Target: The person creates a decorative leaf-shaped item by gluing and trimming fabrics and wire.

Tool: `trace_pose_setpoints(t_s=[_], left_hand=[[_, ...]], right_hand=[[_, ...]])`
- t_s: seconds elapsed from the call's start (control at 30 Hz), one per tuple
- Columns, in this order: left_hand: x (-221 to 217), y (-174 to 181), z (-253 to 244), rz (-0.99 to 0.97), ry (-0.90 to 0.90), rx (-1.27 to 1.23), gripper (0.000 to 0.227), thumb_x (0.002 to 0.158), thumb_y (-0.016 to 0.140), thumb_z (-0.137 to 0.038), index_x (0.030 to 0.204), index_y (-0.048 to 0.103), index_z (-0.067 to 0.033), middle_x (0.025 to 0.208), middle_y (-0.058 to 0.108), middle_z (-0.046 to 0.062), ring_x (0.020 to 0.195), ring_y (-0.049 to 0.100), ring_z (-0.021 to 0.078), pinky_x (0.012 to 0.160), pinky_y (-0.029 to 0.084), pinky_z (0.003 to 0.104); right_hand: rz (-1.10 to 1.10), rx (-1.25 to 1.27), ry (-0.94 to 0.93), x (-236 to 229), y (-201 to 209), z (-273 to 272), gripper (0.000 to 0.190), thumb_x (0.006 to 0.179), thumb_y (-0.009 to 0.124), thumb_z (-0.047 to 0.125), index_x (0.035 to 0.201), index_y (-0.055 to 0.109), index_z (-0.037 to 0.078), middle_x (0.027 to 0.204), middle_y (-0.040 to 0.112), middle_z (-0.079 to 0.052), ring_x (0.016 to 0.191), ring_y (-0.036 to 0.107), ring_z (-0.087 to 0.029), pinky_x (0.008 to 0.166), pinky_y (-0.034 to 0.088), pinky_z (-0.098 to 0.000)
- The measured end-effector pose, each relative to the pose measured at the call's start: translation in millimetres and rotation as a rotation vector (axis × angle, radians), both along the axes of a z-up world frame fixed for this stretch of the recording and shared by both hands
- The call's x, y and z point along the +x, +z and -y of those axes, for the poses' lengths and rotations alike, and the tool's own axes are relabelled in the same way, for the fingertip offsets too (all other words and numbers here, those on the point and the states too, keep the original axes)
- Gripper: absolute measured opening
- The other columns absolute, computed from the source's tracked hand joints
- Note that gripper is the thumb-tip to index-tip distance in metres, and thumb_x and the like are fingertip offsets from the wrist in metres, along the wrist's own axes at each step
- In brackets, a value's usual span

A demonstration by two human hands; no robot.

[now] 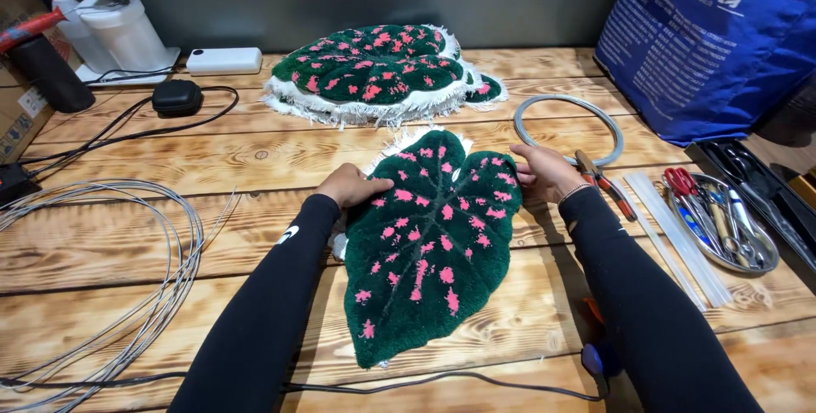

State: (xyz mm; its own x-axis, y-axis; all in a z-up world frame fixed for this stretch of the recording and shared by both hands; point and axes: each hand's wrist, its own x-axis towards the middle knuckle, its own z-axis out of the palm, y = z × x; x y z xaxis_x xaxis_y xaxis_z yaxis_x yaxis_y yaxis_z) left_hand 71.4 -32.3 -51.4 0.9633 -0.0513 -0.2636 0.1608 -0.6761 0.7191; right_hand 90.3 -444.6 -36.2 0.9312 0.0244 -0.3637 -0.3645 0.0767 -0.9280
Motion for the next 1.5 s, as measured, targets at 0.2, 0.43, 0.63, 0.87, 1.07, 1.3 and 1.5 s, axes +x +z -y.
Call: trace_pose_setpoints(t_s=[0.2,0.43,0.63,0.87,1.07,1.3,1.5], left_hand=[[-15,23,-2,-0.115,-0.039,-0.201,0.052,0.078,0.08,-0.05,0.097,0.07,-0.0034,0.089,0.074,0.009,0.078,0.071,0.0172,0.07,0.057,0.032],[-36,90,-14,0.018,-0.122,-0.518,0.031,0.088,0.078,-0.036,0.094,0.066,-0.0086,0.081,0.067,0.0,0.07,0.06,0.0107,0.059,0.047,0.027],[-51,164,-25,0.363,-0.278,-0.459,0.023,0.096,0.075,-0.029,0.094,0.063,-0.0092,0.083,0.063,-0.004,0.073,0.054,0.0038,0.063,0.045,0.022],[-36,147,-47,0.338,-0.102,-0.332,0.022,0.095,0.072,-0.027,0.096,0.061,-0.0089,0.082,0.068,-0.002,0.07,0.057,0.005,0.062,0.046,0.023],[-33,161,-41,0.449,-0.185,-0.367,0.021,0.096,0.072,-0.026,0.094,0.061,-0.0082,0.083,0.069,-0.003,0.074,0.056,0.0043,0.065,0.046,0.023],[-96,238,-3,1.161,-0.493,0.032,0.03,0.1,0.078,-0.019,0.105,0.054,-0.002,0.092,0.067,0.017,0.084,0.064,0.032,0.073,0.05,0.039],[-137,185,34,1.091,-0.53,0.188,0.021,0.097,0.069,-0.021,0.099,0.053,-0.0077,0.079,0.065,0.016,0.078,0.065,0.0417,0.063,0.048,0.052]], right_hand=[[-0.14,0.051,-0.127,-47,52,-29,0.035,0.098,0.058,0.038,0.128,0.054,0.019,0.089,0.068,-0.001,0.072,0.06,-0.009,0.071,0.051,-0.032],[-0.084,0.123,-0.092,-27,46,-10,0.026,0.101,0.062,0.048,0.105,0.061,0.022,0.091,0.062,0.005,0.078,0.058,-0.013,0.08,0.044,-0.0395],[0.054,0.229,-0.049,-60,96,-50,0.029,0.102,0.053,0.047,0.108,0.065,0.021,0.109,0.06,0.003,0.098,0.057,-0.012,0.098,0.05,-0.0471],[0.295,0.121,0.054,-82,93,-60,0.038,0.102,0.053,0.022,0.138,0.045,0.02,0.116,0.062,-0.006,0.1,0.062,-0.015,0.089,0.05,-0.0408],[0.229,0.227,0.054,-75,77,-51,0.04,0.103,0.054,0.027,0.138,0.043,0.013,0.126,0.06,-0.008,0.108,0.064,-0.021,0.095,0.058,-0.0451],[0.122,0.204,0.011,-61,62,-38,0.061,0.102,0.045,0.051,0.145,0.042,0.008,0.135,0.054,-0.019,0.12,0.064,-0.033,0.1,0.057,-0.0513],[0.085,0.362,0.098,-68,69,-30,0.081,0.099,0.03,0.067,0.15,0.037,0.004,0.143,0.049,-0.028,0.121,0.066,-0.037,0.1,0.056,-0.0537]])
